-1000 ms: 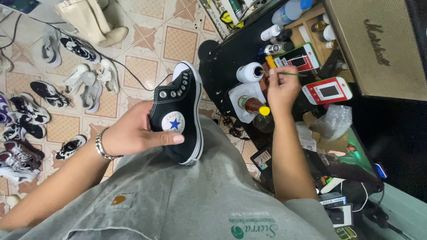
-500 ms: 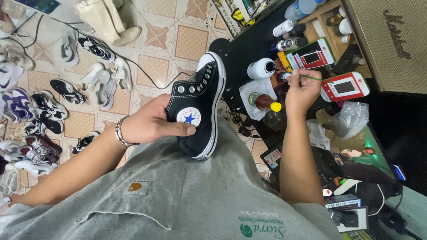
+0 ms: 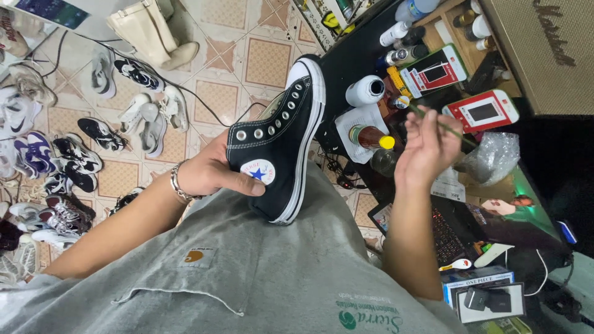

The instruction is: The person holds a black high-top sneaker and uses a small paintbrush to apply white paint to the shoe's side and sole. They repeatedly dip the brush into a white paint container to reload the paint while customizing the footwear.

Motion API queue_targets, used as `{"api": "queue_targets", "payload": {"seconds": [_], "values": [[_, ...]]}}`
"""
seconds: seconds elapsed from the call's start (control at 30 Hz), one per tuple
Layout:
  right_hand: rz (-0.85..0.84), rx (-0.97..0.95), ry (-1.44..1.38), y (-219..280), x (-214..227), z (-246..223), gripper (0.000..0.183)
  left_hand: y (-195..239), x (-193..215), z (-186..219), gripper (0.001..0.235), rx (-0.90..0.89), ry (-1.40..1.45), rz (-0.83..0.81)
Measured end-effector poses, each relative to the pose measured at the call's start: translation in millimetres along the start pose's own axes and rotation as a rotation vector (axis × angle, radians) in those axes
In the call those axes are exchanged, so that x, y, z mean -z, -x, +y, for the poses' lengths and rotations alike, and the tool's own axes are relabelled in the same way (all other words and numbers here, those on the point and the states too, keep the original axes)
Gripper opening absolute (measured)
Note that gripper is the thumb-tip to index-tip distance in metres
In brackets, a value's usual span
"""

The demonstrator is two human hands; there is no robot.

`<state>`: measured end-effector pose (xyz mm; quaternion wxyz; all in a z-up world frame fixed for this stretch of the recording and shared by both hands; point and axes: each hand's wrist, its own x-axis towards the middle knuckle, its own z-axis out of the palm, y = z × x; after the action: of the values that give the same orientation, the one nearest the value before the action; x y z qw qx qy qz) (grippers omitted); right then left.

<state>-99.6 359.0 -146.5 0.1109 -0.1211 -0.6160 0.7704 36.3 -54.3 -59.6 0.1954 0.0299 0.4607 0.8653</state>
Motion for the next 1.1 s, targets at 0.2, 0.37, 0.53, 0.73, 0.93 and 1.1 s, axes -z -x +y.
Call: {"api": "queue_targets", "payload": {"seconds": [0.2,0.37,0.53,0.73,0.93,1.1], "values": [[-0.085,0.0,-0.187,70.9,-14.2,-63.2,0.019,-4.4,0.6,-6.6,0.064,-0.022,0.069,-0.093],[-0.112,0.09,-0.195,116.5,-33.8,-93.9,0.027,-8.1,7.4,-18.1,0.059,-0.004,0.194,-0.147],[-0.179,0.191,-0.141,137.3,-39.9,-95.7,0.029,-17.8,29.0,-44.8,0.065,0.015,0.226,-0.179],[-0.181,0.26,-0.115,152.2,-42.2,-92.9,0.029,-17.2,47.4,-81.1,0.07,0.016,0.322,-0.213],[-0.225,0.325,-0.046,156.5,-46.6,-96.8,0.028,-39.7,-20.9,-4.6,0.059,0.006,0.353,-0.29],[-0.234,0.34,-0.03,161.0,-47.6,-98.1,0.028,-18.6,29.1,-73.0,0.07,0.0,0.35,-0.204]]}}
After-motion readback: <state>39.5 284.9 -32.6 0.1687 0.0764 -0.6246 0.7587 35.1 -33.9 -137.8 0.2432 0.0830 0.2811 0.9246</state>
